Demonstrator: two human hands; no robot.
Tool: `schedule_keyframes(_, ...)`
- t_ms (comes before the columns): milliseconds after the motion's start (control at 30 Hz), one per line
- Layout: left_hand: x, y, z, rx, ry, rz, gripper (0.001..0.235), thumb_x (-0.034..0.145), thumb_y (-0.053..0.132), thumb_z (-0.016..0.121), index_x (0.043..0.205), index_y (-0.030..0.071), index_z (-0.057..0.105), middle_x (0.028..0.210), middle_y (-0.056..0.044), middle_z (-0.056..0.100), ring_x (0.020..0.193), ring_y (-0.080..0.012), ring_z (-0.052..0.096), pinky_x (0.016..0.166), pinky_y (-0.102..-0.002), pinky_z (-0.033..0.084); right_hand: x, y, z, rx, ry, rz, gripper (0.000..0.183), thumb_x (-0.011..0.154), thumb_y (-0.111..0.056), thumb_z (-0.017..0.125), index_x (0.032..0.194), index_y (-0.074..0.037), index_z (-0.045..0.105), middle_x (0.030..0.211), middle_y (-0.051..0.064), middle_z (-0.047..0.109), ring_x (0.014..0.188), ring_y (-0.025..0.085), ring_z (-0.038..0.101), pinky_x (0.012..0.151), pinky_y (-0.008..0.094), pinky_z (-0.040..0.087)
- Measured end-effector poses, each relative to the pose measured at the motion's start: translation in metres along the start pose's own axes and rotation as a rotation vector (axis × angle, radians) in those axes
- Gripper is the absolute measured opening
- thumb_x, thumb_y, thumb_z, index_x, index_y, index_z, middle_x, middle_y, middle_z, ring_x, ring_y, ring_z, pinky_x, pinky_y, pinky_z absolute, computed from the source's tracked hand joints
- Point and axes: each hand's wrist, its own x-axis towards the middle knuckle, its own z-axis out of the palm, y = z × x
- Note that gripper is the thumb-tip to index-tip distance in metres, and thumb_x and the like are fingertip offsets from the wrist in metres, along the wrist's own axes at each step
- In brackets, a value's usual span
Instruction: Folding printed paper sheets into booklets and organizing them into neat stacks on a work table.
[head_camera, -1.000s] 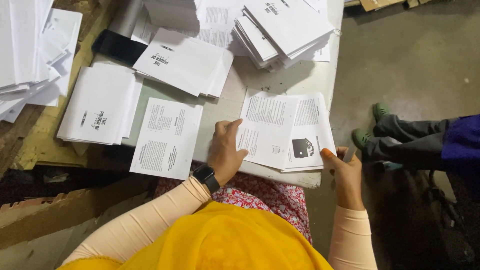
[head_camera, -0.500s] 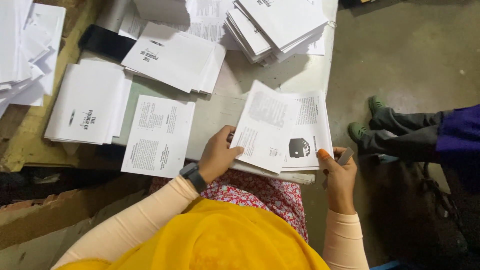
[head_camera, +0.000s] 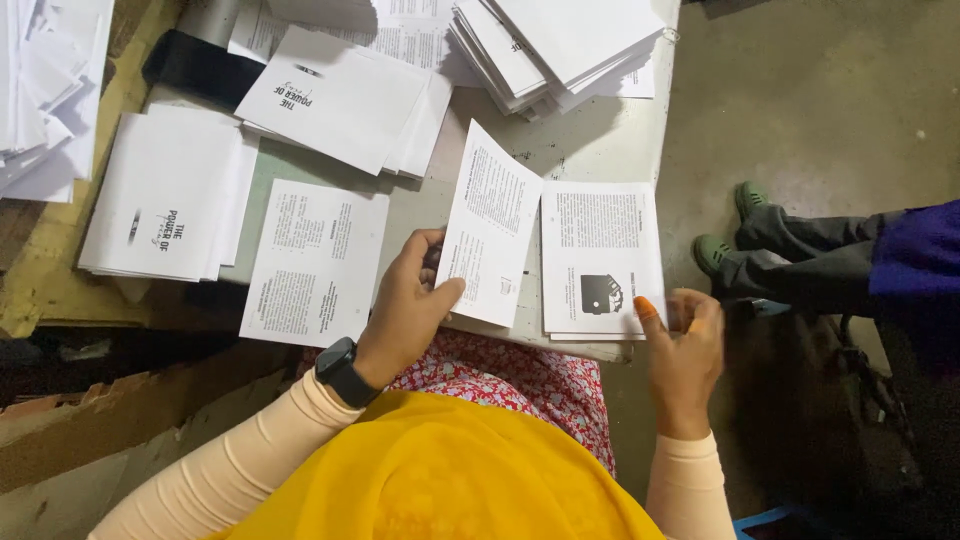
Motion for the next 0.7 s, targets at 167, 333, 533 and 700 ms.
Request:
schedule_keyframes(167, 0.001, -0.009, 0.021, 0.124, -0.009, 0.244, 0.042, 0.084, 0.0, 0.055, 0.125, -0.003, 0.048, 0.104, -0.029, 0.058, 0.085, -0.0397, 0.061, 0.061, -0.041, 0.055, -0.022, -0.073, -0.027, 0.33, -0.238, -0.032, 0.062, 0.09, -0.053, 0.058, 0.125, -0.002, 0.057, 0.106, 0.017, 0.064, 0.079, 0.022, 0.059, 0.066, 0.033, 0.041)
schedule_keyframes(333, 0.004, -0.012, 0.052, 0.24, -0.101, 0.57, 0.046, 0.079, 0.009, 0.061, 0.124, 0.006, 0.055, 0.102, -0.017, 0.06, 0.088, -0.0348, 0.064, 0.071, -0.039, 0.056, -0.026, -0.1, -0.021, 0.898, -0.63, 0.061, 0.08, 0.085, -0.064, 0.043, 0.134, -0.001, 0.05, 0.111, 0.021, 0.069, 0.069, 0.012, 0.061, 0.048, 0.016, 0.028)
schedule_keyframes(533, 0.014, -0.058, 0.045, 0.473, -0.466, 0.828, 0.052, 0.079, 0.032, 0.068, 0.12, 0.003, 0.056, 0.118, -0.02, 0.055, 0.109, -0.0371, 0.056, 0.1, -0.046, 0.043, -0.01, -0.064, -0.004, 0.684, -0.4, 0.083, 0.027, 0.086, -0.009, 0.064, 0.112, -0.005, 0.06, 0.107, 0.007, 0.065, 0.09, 0.014, 0.057, 0.078, 0.029, 0.049)
schedule_keyframes(700, 0.006, -0.08, -0.032, 0.568, -0.042, 0.761, 0.024, 0.091, 0.01, 0.061, 0.115, 0.004, 0.062, 0.109, -0.014, 0.063, 0.102, -0.0297, 0.061, 0.091, -0.041, 0.052, 0.034, 0.044, 0.017, 0.541, -0.34, 0.09, 0.035, 0.104, -0.008, 0.057, 0.137, -0.012, 0.047, 0.103, 0.003, 0.057, 0.087, 0.014, 0.056, 0.077, 0.027, 0.048)
